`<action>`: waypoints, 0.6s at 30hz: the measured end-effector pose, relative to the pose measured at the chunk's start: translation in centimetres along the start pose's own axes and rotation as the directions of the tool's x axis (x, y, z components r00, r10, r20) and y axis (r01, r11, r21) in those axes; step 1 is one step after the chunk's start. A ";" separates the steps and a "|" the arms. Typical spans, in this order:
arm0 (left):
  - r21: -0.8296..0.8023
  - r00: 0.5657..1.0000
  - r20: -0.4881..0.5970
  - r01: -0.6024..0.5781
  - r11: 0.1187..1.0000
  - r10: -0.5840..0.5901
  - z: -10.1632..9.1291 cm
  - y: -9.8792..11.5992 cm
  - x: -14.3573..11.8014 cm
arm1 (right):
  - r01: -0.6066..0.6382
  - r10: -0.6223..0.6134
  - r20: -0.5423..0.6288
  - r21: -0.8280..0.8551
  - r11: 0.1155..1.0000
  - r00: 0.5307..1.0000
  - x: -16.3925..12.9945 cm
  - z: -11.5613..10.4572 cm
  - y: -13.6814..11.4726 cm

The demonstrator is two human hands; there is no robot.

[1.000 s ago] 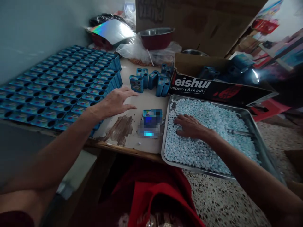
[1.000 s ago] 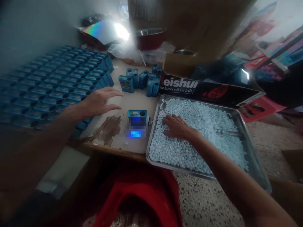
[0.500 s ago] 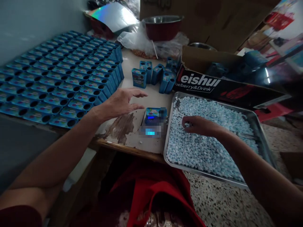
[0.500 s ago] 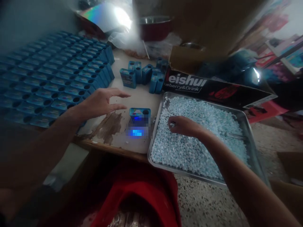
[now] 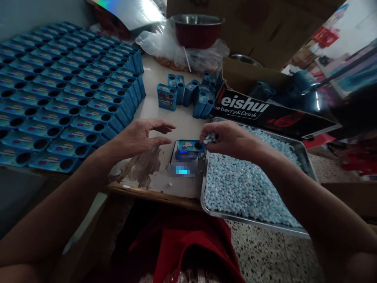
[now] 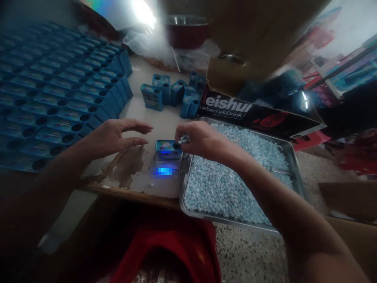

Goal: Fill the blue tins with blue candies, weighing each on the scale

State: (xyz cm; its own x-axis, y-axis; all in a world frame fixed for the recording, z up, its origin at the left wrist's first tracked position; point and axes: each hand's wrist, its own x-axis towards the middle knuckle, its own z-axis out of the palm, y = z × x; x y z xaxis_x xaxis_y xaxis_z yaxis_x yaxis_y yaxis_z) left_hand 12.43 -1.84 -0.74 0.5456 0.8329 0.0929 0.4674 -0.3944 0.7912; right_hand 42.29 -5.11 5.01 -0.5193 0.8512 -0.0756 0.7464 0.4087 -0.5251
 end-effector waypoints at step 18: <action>-0.012 0.996 0.077 0.046 0.999 -0.045 0.0 -0.3 0.0 | -0.081 0.204 -0.211 0.479 0.874 0.956 -0.6 1.3 0.7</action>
State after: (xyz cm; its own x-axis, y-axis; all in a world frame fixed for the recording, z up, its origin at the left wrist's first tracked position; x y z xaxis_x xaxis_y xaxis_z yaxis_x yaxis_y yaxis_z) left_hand 12.35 -1.72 -0.98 0.5756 0.8177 0.0102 0.4840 -0.3507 0.8018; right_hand 42.61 -5.72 3.60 -0.2564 0.9666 -0.0003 0.4954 0.1311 -0.8587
